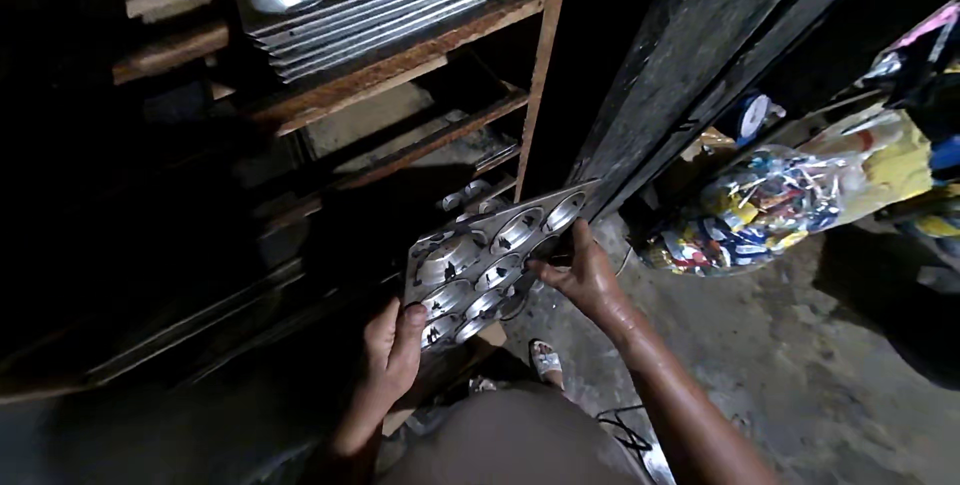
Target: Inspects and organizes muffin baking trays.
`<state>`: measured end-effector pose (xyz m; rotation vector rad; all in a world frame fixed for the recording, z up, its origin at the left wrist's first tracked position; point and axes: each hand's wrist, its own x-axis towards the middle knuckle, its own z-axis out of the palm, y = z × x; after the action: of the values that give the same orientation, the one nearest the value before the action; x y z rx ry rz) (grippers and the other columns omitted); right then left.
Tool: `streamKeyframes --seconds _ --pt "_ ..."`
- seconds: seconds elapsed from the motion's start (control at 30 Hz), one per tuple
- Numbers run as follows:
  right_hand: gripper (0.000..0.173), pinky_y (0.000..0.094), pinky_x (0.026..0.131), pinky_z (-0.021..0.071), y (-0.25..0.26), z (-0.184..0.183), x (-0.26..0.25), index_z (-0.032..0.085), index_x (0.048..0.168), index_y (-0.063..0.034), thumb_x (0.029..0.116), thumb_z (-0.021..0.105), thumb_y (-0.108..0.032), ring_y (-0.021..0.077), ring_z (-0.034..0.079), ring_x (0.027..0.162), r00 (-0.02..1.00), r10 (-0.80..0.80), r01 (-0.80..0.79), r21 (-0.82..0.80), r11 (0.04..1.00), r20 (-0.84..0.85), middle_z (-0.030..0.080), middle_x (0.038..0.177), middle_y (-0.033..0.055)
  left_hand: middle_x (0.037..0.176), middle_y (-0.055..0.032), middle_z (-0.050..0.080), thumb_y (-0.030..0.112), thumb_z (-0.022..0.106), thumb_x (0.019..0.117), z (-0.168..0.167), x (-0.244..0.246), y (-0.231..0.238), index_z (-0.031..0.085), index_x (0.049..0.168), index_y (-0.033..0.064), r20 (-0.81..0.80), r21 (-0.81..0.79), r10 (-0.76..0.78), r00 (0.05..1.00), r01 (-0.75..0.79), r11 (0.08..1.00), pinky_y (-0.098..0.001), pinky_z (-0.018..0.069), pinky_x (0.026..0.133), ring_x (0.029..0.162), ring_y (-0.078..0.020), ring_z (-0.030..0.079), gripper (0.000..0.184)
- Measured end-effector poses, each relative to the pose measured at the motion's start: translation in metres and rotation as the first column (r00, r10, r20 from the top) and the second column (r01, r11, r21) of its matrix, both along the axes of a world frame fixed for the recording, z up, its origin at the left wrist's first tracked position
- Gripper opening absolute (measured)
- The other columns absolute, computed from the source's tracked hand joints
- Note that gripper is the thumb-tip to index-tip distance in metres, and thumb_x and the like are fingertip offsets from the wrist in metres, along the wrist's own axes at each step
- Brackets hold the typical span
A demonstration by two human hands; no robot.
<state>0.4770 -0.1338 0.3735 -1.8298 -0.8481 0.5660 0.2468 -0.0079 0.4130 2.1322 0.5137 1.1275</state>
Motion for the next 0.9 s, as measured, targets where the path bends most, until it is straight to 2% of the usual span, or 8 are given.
streamKeyframes --seconds 0.47,0.63,0.67,0.73,0.77,0.8,0.87,0.9 --pt "0.073 0.0301 0.084 0.0612 -0.024 -0.007 -0.02 0.04 0.139 0.0119 0.0811 0.078 -0.012 0.0171 0.073 0.094 0.988 -0.112 0.105 0.07 0.992 0.105 0.069 0.111 0.0204 0.094 0.0163 0.069 0.048 0.038 0.1082 -0.005 -0.004 0.002 0.068 0.105 0.0125 -0.012 0.029 -0.086 0.996 0.086 0.996 -0.0089 0.0501 0.088 0.098 0.0166 0.06 0.047" --pt "0.076 0.0364 0.092 0.057 -0.045 -0.009 -0.007 0.045 0.146 0.0069 0.0851 0.077 -0.025 0.0253 0.068 0.109 0.981 -0.035 0.024 0.06 0.998 0.193 0.063 0.129 0.0234 0.096 0.0165 0.069 0.049 0.04 0.1073 -0.002 -0.008 0.005 0.068 0.106 0.0074 0.021 -0.021 -0.038 0.999 0.038 0.999 -0.0099 0.0513 0.089 0.099 0.0167 0.06 0.05" --pt "0.063 0.0385 0.092 0.0566 -0.052 -0.012 -0.001 0.055 0.137 0.0061 0.0887 0.072 -0.03 0.0266 0.068 0.108 0.971 -0.054 0.04 0.066 0.997 0.233 0.065 0.126 0.0225 0.098 0.019 0.069 0.049 0.041 0.1071 0.0 -0.008 0.005 0.068 0.108 0.0088 0.037 -0.054 -0.024 0.999 0.026 0.998 -0.0108 0.0518 0.091 0.1 0.0164 0.06 0.048" --pt "0.038 0.0432 0.084 0.0576 -0.066 -0.019 0.007 0.073 0.103 0.0044 0.0961 0.064 -0.032 0.0276 0.071 0.093 0.921 -0.152 0.127 0.093 0.988 0.358 0.072 0.102 0.0199 0.1 0.0232 0.069 0.049 0.043 0.1059 0.003 -0.009 0.006 0.068 0.11 0.0106 0.077 -0.14 0.023 0.997 -0.012 0.99 -0.0123 0.0526 0.092 0.102 0.0155 0.061 0.046" --pt "0.034 0.0461 0.078 0.0573 -0.071 -0.022 0.009 0.072 0.094 0.0063 0.0987 0.062 -0.025 0.0301 0.07 0.084 0.891 -0.203 0.183 0.087 0.979 0.407 0.07 0.093 0.0211 0.101 0.0228 0.069 0.048 0.044 0.1059 0.004 -0.01 0.007 0.067 0.111 0.0076 0.097 -0.185 0.05 0.994 -0.032 0.982 -0.0129 0.0529 0.093 0.103 0.0144 0.062 0.046" --pt "0.029 0.0497 0.076 0.0568 -0.076 -0.025 0.01 0.071 0.092 0.0083 0.0985 0.06 -0.017 0.0341 0.069 0.083 0.87 -0.236 0.235 0.057 0.97 0.433 0.069 0.093 0.0242 0.101 0.022 0.068 0.045 0.045 0.1065 0.003 -0.01 0.008 0.065 0.111 0.0045 0.114 -0.222 0.081 0.99 -0.054 0.974 -0.013 0.0525 0.093 0.102 0.0138 0.062 0.046" --pt "0.02 0.0563 0.087 0.0558 -0.085 -0.029 0.009 0.069 0.106 0.0095 0.0918 0.057 0.003 0.0444 0.067 0.104 0.881 -0.23 0.273 -0.048 0.961 0.413 0.062 0.122 0.0316 0.101 0.0219 0.068 0.045 0.045 0.1068 0.001 -0.01 0.011 0.064 0.111 0.0067 0.137 -0.277 0.129 0.982 -0.087 0.957 -0.0139 0.0529 0.093 0.102 0.0124 0.062 0.042" --pt "0.035 0.0583 0.093 0.0537 -0.087 -0.03 0.008 0.067 0.117 0.0071 0.0852 0.054 0.014 0.0479 0.061 0.119 0.9 -0.207 0.268 -0.111 0.957 0.383 0.053 0.14 0.0318 0.101 0.0213 0.068 0.046 0.045 0.1067 -0.001 -0.011 0.012 0.063 0.112 0.0072 0.142 -0.298 0.144 0.979 -0.096 0.95 -0.0144 0.0528 0.094 0.102 0.0116 0.062 0.044"
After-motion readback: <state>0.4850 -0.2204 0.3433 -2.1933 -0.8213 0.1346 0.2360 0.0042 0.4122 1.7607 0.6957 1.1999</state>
